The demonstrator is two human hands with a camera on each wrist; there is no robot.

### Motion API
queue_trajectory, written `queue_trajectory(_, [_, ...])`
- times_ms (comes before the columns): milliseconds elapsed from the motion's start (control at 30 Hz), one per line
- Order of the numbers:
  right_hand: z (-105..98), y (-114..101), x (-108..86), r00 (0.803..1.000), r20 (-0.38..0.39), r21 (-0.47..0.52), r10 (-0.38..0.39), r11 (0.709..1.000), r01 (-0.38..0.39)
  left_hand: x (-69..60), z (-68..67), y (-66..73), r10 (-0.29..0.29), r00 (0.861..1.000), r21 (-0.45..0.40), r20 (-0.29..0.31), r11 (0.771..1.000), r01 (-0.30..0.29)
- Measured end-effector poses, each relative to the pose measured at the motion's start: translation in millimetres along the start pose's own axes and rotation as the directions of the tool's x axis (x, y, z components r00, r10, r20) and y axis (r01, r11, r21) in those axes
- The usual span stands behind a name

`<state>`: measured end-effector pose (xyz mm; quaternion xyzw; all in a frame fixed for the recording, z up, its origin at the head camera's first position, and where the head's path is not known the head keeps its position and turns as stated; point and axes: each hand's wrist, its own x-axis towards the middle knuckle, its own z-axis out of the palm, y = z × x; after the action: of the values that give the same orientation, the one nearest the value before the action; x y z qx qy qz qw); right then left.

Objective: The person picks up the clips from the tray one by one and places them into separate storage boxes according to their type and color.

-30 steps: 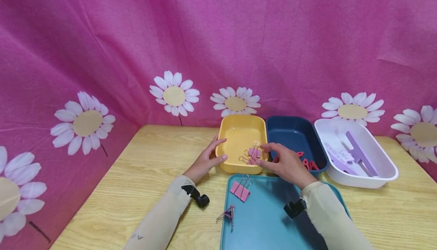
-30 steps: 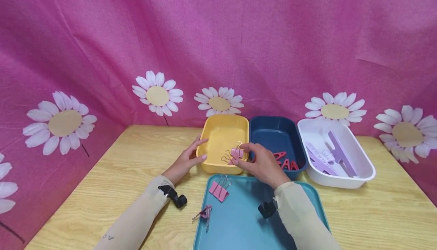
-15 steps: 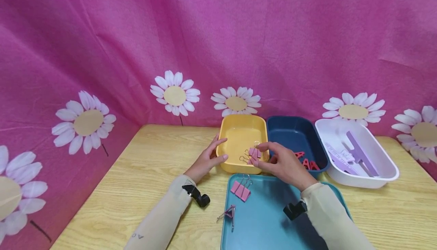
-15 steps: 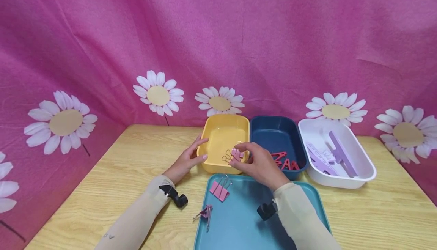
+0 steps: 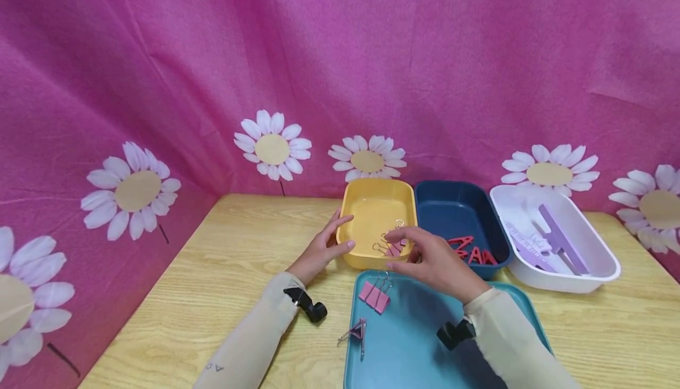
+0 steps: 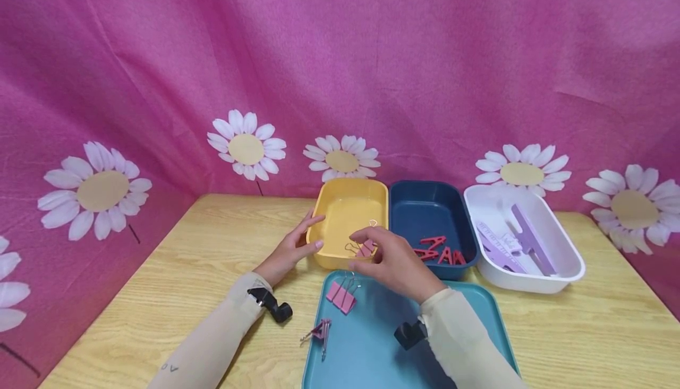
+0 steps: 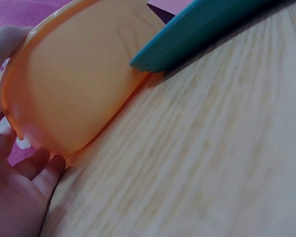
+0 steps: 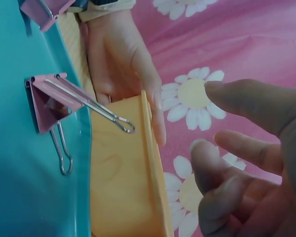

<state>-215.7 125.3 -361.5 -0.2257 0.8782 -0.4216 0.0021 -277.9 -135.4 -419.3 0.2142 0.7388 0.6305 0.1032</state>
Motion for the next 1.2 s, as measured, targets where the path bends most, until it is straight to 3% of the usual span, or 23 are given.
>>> queue_trajectory(200, [3.2, -4.0, -2.3, 0.992, 0.076, -0.001, -0.098, 0.995, 0.098, 5.2, -1.1, -11.4, -0.009, 1.000, 0.003, -0.007, 1.000, 0.009])
queue_trajectory(367, [5.4, -7.1, -4.1, 0.984, 0.147, 0.016, -0.105, 0.994, 0.104, 11.6, -2.5, -29.2, 0.012, 0.999, 0.008, -0.036, 1.000, -0.012])
queue_trajectory(533, [9.2, -9.1, -5.8, 0.964, 0.242, 0.030, -0.115, 0.993, 0.111, 12.2, -2.4, -33.8, 0.025, 0.999, 0.017, -0.047, 1.000, -0.024])
queue_trajectory(767, [15.1, -10.6, -7.5, 0.910, 0.391, 0.070, -0.139, 0.990, 0.121, 12.0, -3.1, -30.1, 0.029, 0.999, 0.006, -0.018, 1.000, -0.029])
queue_trajectory(900, [20.2, -10.7, -7.1, 0.872, 0.450, 0.132, -0.191, 0.980, 0.147, 5.8, -2.5, -14.9, 0.026, 1.000, 0.007, 0.017, 1.000, -0.026])
queue_trajectory(1000, [23.8, -11.6, -7.0, 0.857, 0.464, 0.150, -0.224, 0.973, 0.173, 1.6, -1.1, -4.7, 0.021, 1.000, -0.008, 0.022, 1.000, -0.021])
queue_trajectory(1200, [27.6, -15.0, -8.3, 0.840, 0.497, 0.114, -0.218, 0.976, 0.186, 2.1, -1.1, -6.1, 0.029, 0.999, -0.034, 0.017, 0.999, -0.028])
